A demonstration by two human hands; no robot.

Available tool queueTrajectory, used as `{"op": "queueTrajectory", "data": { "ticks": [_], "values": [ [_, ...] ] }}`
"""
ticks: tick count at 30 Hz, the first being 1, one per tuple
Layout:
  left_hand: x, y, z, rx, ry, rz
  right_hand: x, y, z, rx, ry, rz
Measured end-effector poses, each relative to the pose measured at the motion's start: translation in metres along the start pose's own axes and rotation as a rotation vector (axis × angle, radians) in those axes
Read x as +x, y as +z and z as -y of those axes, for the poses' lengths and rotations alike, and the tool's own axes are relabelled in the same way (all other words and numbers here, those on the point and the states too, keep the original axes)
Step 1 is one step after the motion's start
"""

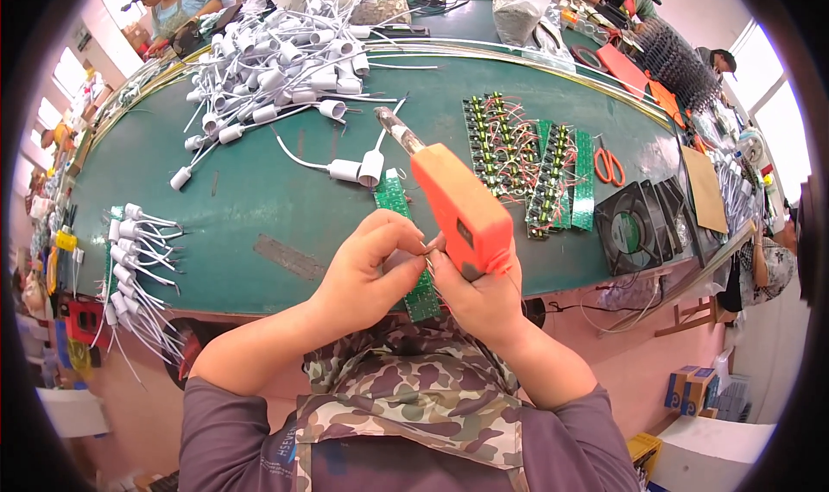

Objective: The person solders wires from light bulb sockets onto a circuit board using a soldering iron.

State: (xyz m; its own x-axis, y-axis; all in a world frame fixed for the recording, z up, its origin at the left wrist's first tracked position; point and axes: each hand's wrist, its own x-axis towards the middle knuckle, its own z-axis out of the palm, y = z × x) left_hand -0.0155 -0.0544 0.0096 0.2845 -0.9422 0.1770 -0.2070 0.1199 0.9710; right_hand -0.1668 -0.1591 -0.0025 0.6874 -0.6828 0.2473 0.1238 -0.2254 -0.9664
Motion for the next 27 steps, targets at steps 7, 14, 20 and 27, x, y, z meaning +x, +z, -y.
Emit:
{"op": "queueTrajectory", "data": {
  "ticks": [7, 14, 20, 27],
  "values": [
    [-0.002, 0.007, -0.01, 0.364, 0.359, -0.104, -0.003, 0.012, 0.008, -0.155, -0.226, -0.129],
    [-0.003, 0.005, -0.007, -0.039, 0.033, -0.064, -0.007, 0.013, -0.003, 0.228, 0.025, -0.074],
    [0.0, 0.005, -0.012, 0.163, 0.267, -0.046, -0.012, 0.013, -0.007, -0.046, -0.229, -0.092],
    [0.0, 0.005, -0.007, 0.376, 0.48, -0.077, -0.006, 0.016, 0.003, 0.227, 0.048, -0.102]
  ]
}}
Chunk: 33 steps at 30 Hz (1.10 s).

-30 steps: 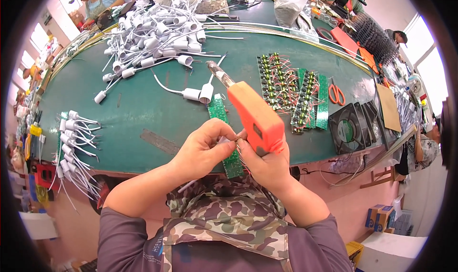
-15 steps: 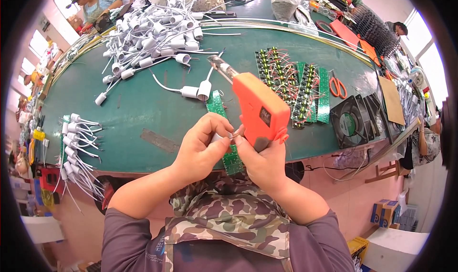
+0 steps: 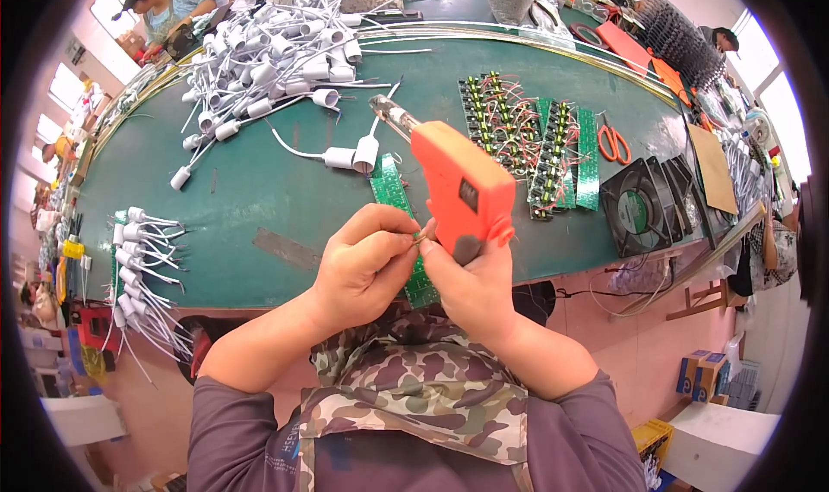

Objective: The person solders wires from light bulb sockets onto a circuit board using a soldering iron.

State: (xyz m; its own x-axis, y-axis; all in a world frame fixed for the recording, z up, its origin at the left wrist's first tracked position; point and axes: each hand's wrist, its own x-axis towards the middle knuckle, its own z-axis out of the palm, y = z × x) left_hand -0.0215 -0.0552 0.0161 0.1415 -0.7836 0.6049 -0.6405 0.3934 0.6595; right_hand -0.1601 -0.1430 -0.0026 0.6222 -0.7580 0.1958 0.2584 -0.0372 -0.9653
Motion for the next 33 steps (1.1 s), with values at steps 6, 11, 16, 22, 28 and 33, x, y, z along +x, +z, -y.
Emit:
{"op": "queueTrajectory", "data": {
  "ticks": [6, 11, 16, 22, 28, 33],
  "values": [
    [-0.003, 0.001, 0.001, -0.283, -0.305, 0.003, -0.002, 0.0, -0.011, -0.26, -0.249, -0.049],
    [0.001, -0.013, 0.006, -0.429, -0.528, 0.025, 0.001, -0.014, 0.006, -0.043, -0.03, 0.046],
    [0.014, -0.046, 0.011, -0.674, -0.79, -0.024, -0.022, -0.063, 0.022, -0.084, -0.086, 0.231],
    [0.024, -0.06, 0.011, -0.754, -0.884, -0.062, -0.037, -0.077, 0.022, -0.088, -0.045, 0.171],
    [0.026, -0.061, 0.012, -0.754, -0.882, -0.05, -0.037, -0.078, 0.014, -0.333, -0.139, 0.169],
    [0.026, -0.062, 0.014, -0.856, -0.912, -0.077, -0.036, -0.077, 0.012, -0.33, -0.154, 0.147]
  ]
}}
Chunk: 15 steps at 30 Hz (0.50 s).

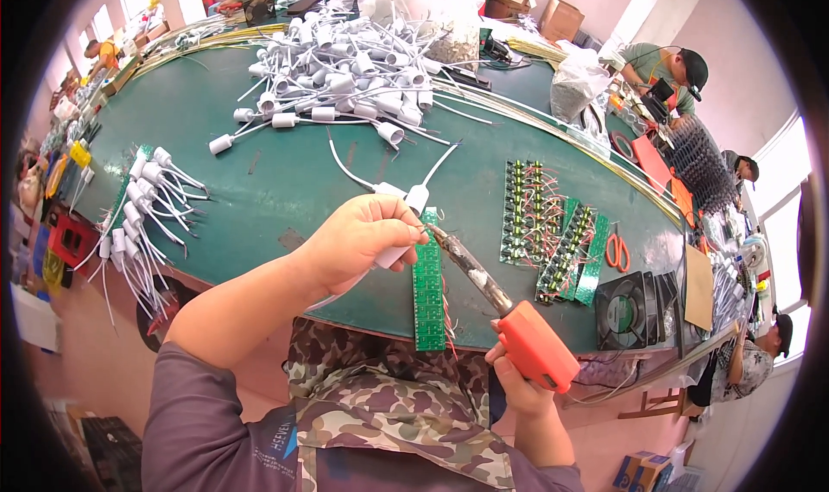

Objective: The person solders wires from light bulb sockets onto a circuit board using a soldering iron.

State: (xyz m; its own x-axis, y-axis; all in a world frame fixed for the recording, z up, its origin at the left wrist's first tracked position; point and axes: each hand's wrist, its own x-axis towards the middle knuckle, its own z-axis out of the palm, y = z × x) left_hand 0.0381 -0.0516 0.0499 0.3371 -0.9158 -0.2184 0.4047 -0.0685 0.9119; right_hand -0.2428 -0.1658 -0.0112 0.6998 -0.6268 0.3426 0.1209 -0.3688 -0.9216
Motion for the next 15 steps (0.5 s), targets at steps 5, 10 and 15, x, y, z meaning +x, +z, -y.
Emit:
{"op": "queueTrajectory", "data": {
  "ticks": [5, 10, 15],
  "values": [
    [0.0019, -0.002, 0.0019, -0.055, -0.005, 0.007, -0.0009, 0.0011, -0.0019, 0.044, 0.028, 0.01],
    [0.0011, -0.0031, -0.0013, -0.014, 0.018, -0.038, -0.0014, 0.0051, -0.005, -0.034, -0.013, -0.06],
    [0.0021, -0.0057, -0.0063, 0.191, 0.149, -0.066, 0.0038, -0.0002, -0.0014, 0.063, 0.045, -0.044]
  ]
}}
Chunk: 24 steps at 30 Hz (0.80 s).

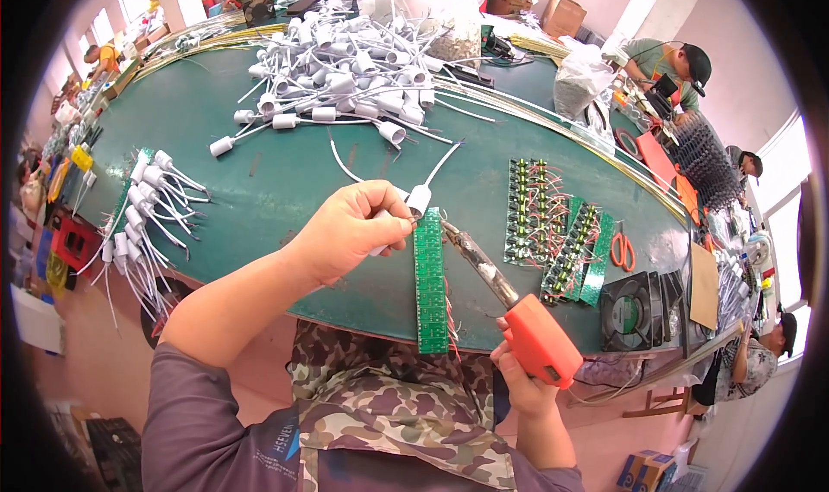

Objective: The person solders wires from light bulb sockets onto a circuit board using a soldering iron.

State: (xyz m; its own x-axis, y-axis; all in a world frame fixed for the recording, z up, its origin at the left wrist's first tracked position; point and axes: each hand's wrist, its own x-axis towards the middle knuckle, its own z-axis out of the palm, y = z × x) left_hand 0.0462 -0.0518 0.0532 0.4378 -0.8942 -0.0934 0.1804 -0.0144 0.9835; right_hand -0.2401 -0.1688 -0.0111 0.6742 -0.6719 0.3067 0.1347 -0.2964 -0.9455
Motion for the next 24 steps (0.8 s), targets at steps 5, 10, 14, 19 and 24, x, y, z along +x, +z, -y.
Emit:
{"op": "queueTrajectory", "data": {
  "ticks": [5, 10, 14, 19, 24],
  "values": [
    [0.0009, -0.0045, 0.0038, 0.202, 0.056, -0.004, -0.0014, 0.0028, 0.0036, 0.038, -0.033, 0.033],
    [0.0003, 0.0002, -0.0009, 0.204, -0.027, 0.018, -0.004, 0.0044, 0.0033, -0.029, -0.009, 0.075],
    [0.0, 0.0025, -0.0015, 0.197, -0.021, 0.034, -0.0051, 0.0043, 0.0009, -0.066, -0.023, 0.09],
    [0.0003, 0.0008, 0.0046, 0.201, -0.006, 0.031, -0.0081, 0.0048, -0.0029, -0.061, -0.015, 0.087],
    [-0.0017, -0.0032, 0.0048, 0.498, 0.168, -0.036, -0.0063, 0.0022, -0.0034, -0.077, -0.032, 0.027]
  ]
}}
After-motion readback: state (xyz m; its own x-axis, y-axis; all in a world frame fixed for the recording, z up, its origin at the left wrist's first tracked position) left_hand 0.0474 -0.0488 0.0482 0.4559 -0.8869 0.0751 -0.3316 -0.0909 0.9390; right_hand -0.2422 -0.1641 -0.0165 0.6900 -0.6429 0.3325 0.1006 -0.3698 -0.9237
